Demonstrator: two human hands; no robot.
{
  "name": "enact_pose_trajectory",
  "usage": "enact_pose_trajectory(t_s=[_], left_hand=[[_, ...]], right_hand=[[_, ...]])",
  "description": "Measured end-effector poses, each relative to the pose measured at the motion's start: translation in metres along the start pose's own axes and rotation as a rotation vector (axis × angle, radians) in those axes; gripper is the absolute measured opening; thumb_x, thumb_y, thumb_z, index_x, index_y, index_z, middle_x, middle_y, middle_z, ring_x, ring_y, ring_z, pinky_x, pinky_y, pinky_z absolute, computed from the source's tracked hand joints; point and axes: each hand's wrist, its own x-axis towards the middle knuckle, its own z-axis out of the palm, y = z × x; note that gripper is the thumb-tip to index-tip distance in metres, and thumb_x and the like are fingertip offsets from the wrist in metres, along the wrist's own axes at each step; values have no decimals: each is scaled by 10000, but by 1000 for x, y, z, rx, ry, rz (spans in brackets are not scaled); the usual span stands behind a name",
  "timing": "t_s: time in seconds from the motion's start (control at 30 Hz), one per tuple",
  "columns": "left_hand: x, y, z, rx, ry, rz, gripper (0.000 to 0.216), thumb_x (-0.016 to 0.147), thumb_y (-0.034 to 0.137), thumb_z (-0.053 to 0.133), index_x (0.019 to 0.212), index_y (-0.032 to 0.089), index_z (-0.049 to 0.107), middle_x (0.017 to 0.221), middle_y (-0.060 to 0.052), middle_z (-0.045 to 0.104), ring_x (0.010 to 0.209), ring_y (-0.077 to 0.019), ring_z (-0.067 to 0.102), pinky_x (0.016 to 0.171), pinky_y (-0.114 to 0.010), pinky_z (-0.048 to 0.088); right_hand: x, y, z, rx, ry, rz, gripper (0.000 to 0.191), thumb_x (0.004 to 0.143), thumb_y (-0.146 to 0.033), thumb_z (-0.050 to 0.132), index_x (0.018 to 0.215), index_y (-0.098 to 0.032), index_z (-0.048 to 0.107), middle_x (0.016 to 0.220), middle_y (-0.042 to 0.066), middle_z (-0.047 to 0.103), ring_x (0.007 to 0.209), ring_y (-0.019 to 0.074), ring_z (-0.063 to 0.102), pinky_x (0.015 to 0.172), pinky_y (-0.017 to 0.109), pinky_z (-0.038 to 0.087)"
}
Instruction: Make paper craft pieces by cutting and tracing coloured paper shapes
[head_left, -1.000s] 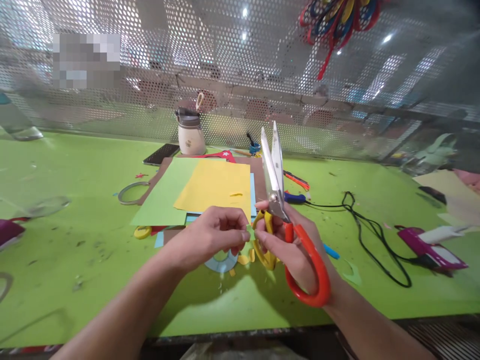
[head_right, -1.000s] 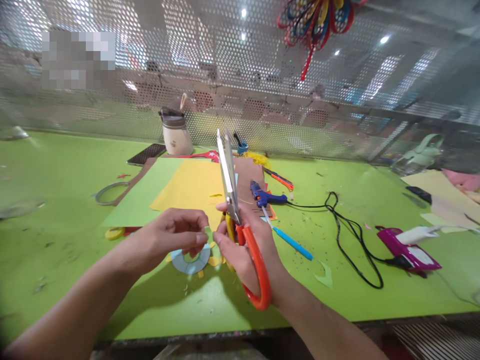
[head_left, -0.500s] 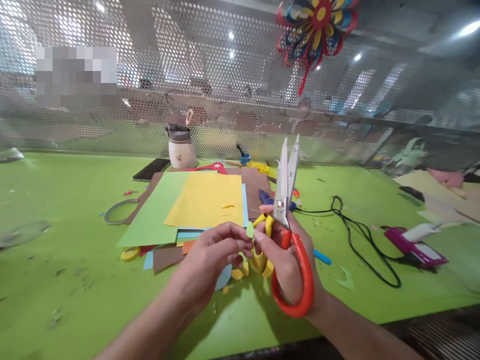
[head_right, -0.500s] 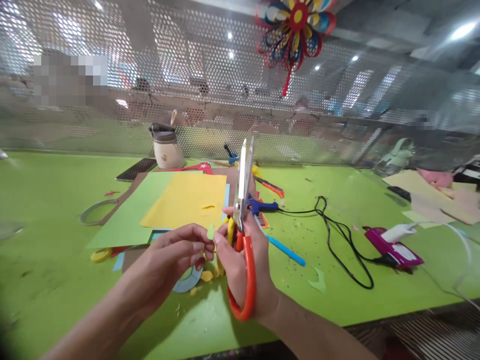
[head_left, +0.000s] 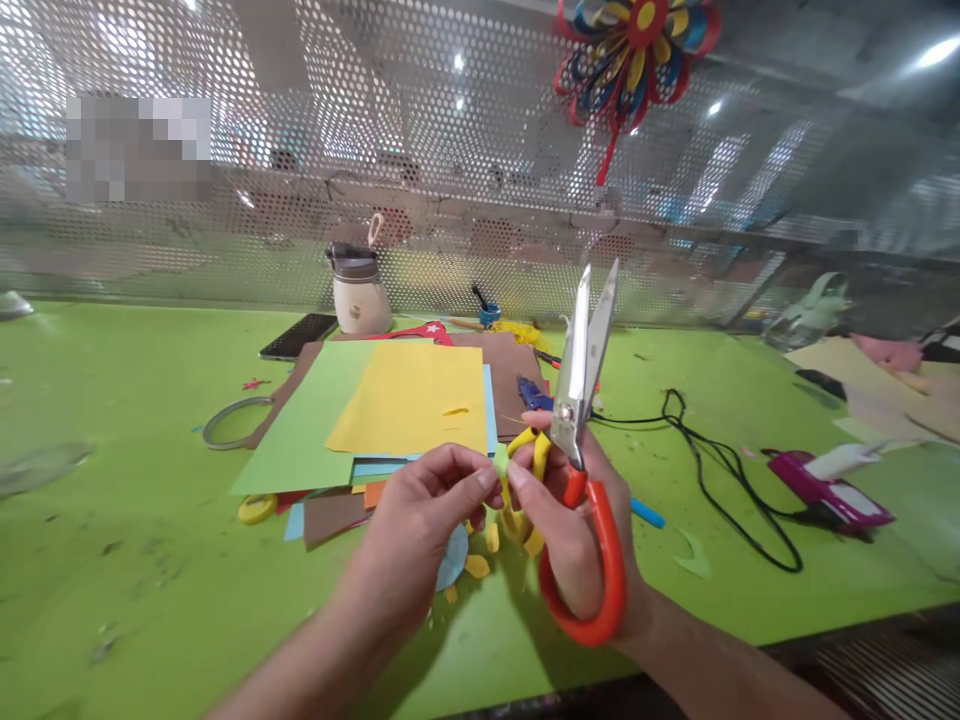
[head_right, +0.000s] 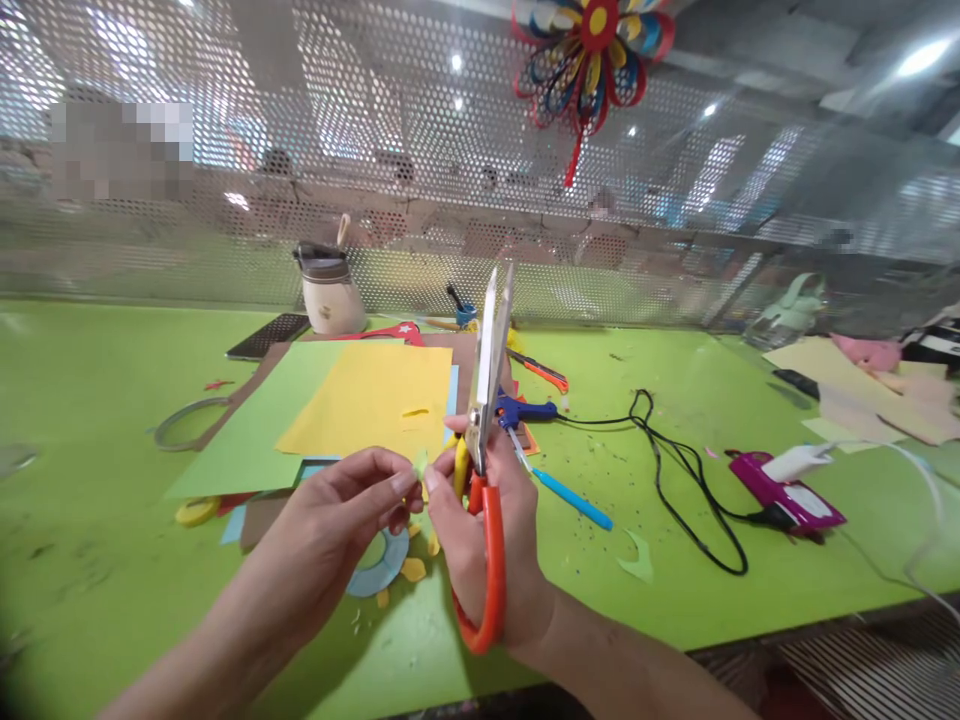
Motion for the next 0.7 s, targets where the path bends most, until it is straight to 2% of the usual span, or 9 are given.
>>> enact_pose_trajectory(t_s=[0.33,0.7], left_hand=[[1,1,2,78,32,59,168,810,296,680,730,155,636,628,33,578,603,-92,450,582,-214,364],[0,-2,2,-28,16,19,171,795,311,687,747,151,652,687,12,617,619,-90,462,604,-220,378]], right_hand=[[1,3,-1,33,1,14,280,861,-166,597,1118,-250,523,754,-48,549,619,98,533,570,231,459],[1,4,-2,25,13,-1,277,858,-176,606,1113,-256,529,761,-48,558,616,96,554,557,218,468]])
